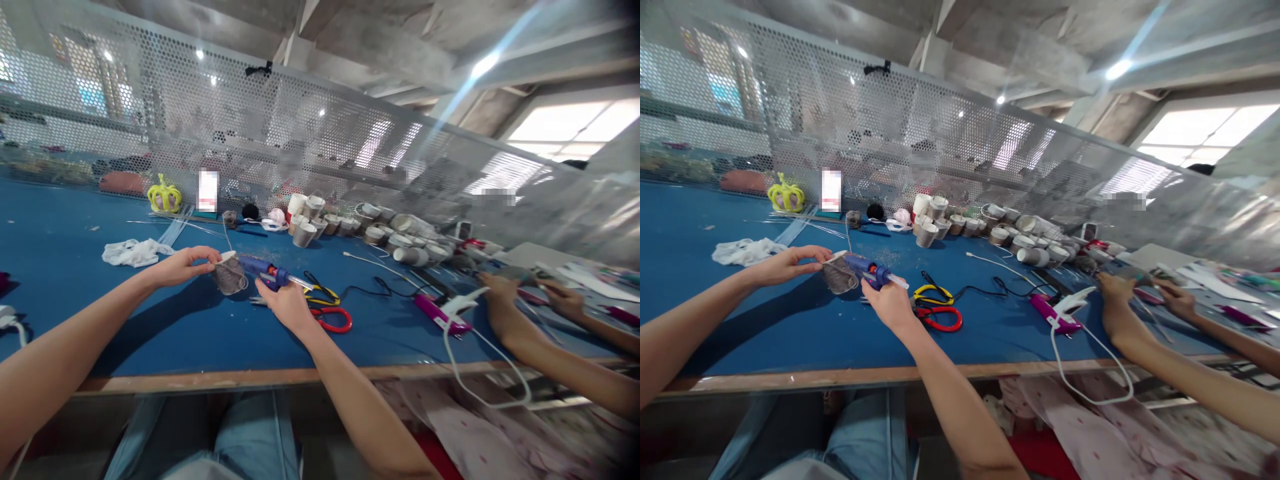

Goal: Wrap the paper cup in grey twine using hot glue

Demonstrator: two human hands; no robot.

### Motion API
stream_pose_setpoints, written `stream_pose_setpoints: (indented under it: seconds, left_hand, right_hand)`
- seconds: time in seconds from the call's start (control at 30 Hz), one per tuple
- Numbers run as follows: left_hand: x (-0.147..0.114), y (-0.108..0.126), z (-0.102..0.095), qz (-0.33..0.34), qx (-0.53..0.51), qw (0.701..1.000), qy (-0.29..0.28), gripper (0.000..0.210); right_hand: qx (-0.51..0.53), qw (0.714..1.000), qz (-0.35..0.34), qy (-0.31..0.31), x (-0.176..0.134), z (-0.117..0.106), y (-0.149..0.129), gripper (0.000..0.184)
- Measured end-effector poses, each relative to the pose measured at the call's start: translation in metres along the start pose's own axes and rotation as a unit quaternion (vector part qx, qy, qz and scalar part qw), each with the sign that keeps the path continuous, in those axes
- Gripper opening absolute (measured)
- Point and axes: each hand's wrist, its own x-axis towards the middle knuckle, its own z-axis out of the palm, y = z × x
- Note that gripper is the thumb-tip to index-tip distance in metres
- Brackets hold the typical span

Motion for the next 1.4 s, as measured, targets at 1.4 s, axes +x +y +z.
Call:
stream_pose_setpoints:
  seconds: [1.4]
  left_hand:
    - [-0.002, 0.006, -0.006, 0.036, 0.077, 0.996, 0.025, 0.020]
  right_hand:
    - [0.082, 0.985, -0.085, -0.125, 0.043, 0.005, -0.009, 0.025]
